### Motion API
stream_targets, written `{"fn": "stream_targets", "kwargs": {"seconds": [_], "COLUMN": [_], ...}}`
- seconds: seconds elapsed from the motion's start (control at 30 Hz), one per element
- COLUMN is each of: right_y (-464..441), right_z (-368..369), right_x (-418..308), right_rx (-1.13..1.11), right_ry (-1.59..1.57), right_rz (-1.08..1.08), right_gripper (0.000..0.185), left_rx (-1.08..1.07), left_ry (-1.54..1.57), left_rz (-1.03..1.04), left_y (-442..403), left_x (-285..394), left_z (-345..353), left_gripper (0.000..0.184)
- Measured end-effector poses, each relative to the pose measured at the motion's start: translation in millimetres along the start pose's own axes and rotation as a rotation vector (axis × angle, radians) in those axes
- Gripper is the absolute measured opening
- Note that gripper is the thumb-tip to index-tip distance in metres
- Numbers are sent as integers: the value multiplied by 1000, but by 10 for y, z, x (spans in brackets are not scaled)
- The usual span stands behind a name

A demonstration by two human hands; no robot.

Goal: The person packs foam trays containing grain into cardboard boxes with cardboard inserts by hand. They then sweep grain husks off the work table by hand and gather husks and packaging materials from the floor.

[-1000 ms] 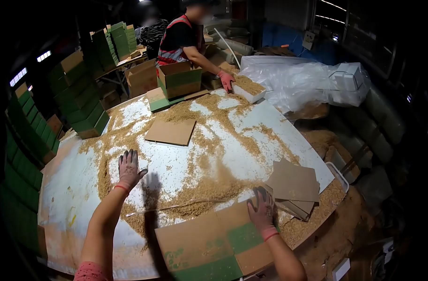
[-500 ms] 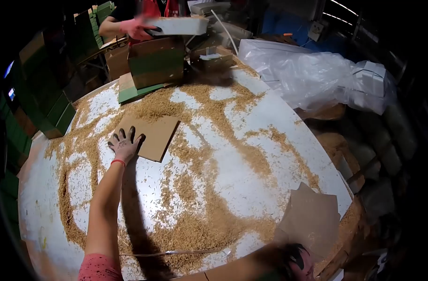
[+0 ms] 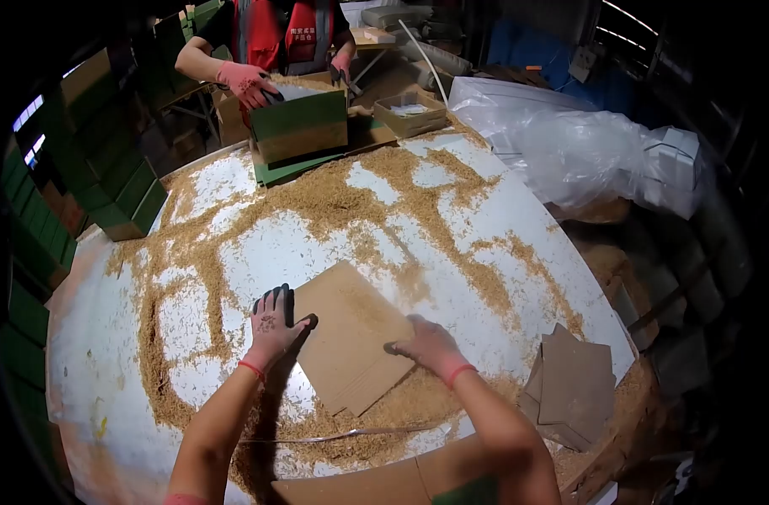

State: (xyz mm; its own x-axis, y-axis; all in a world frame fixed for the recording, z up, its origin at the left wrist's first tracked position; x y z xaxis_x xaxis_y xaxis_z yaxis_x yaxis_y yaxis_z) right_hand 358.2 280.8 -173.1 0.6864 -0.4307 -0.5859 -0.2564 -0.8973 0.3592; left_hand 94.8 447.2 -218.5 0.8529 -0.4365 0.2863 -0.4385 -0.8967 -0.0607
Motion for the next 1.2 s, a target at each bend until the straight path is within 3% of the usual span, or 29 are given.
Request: {"fn": "stream_targets", "kwargs": {"seconds": [0.1,0.13,0.17,0.2,0.23,0.3,0.33,0.4,0.43,0.53,0.57,0.63,0.7,0.73,0.77,0.8,0.83,0.9,0.97,1.0,1.07,1.1,1.2], "right_y": [3,191,11,-193,-132,-519,-724,-772,-644,-414,-139,204,296,366,446,567,704,1319,1983,2080,2413,2344,2019], "right_z": [-346,-565,-667,-784,-916,-962,-956,-799,-709,84,240,317,277,65,-75,-219,-351,-837,-1427,-1591,-2013,-2147,-2240], "right_x": [112,-158,122,266,-46,-102,-146,-295,-362,19,-100,-191,-57,-43,45,146,263,488,866,1337,1934,2413,3424], "right_rx": [83,150,241,293,292,354,376,136,199,96,112,153,46,-28,-13,174,360,536,522,580,507,410,25], "right_ry": [-577,-856,-822,-856,-997,-1006,-1035,-1396,-916,350,451,223,58,-97,-100,-222,-346,-476,-465,-342,-328,-263,-274], "right_rz": [-87,-75,-99,-149,-130,-254,-283,-115,-16,28,25,81,80,97,99,49,-1,-25,-10,49,4,-46,77], "right_gripper": [78,59,40,34,33,39,41,49,48,101,110,105,98,86,86,82,78,72,72,73,63,60,68], "left_rx": [-48,0,46,51,51,-4,-39,-137,-224,-263,-265,-255,-316,-310,-290,-265,6,160,-72,-247,-756,-1068,-1144], "left_ry": [35,40,43,36,43,206,94,14,-69,-67,-61,-23,115,114,589,1059,778,1159,1508,1550,1460,1694,1761], "left_rz": [-50,11,74,47,52,-140,-143,-116,-89,-119,-139,-105,-135,-115,33,188,181,136,135,-31,-103,-201,-165], "left_y": [-97,-117,-114,-88,-102,-186,-207,-279,-313,-260,-232,-162,-208,-307,-408,-415,-496,314,475,684,1539,1950,3097], "left_x": [-197,-269,-292,-216,-138,7,86,107,127,268,209,112,-27,-66,-71,76,222,1654,2033,2224,2944,3197,4015], "left_z": [47,102,129,56,3,-91,-157,-179,-174,-202,-89,32,195,234,257,156,49,-1031,-932,-771,-738,-435,-138], "left_gripper": [67,64,61,59,59,78,97,101,105,98,94,92,78,78,66,55,54,57,65,67,65,59,34]}}
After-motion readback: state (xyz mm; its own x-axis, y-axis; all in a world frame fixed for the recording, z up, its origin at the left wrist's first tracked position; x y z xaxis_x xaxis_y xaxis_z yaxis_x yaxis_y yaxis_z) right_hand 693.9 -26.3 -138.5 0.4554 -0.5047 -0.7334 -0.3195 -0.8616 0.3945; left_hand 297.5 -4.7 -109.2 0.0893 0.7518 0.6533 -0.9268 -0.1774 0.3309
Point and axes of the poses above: each hand's wrist, its own y-axis away from the middle knuckle, its own z-axis out of the palm, x = y × z, the point moved 1 cm from there along -y, towards the middle knuckle, and after that the axes turned 3 degrees about -z, right-handed, at the moved point
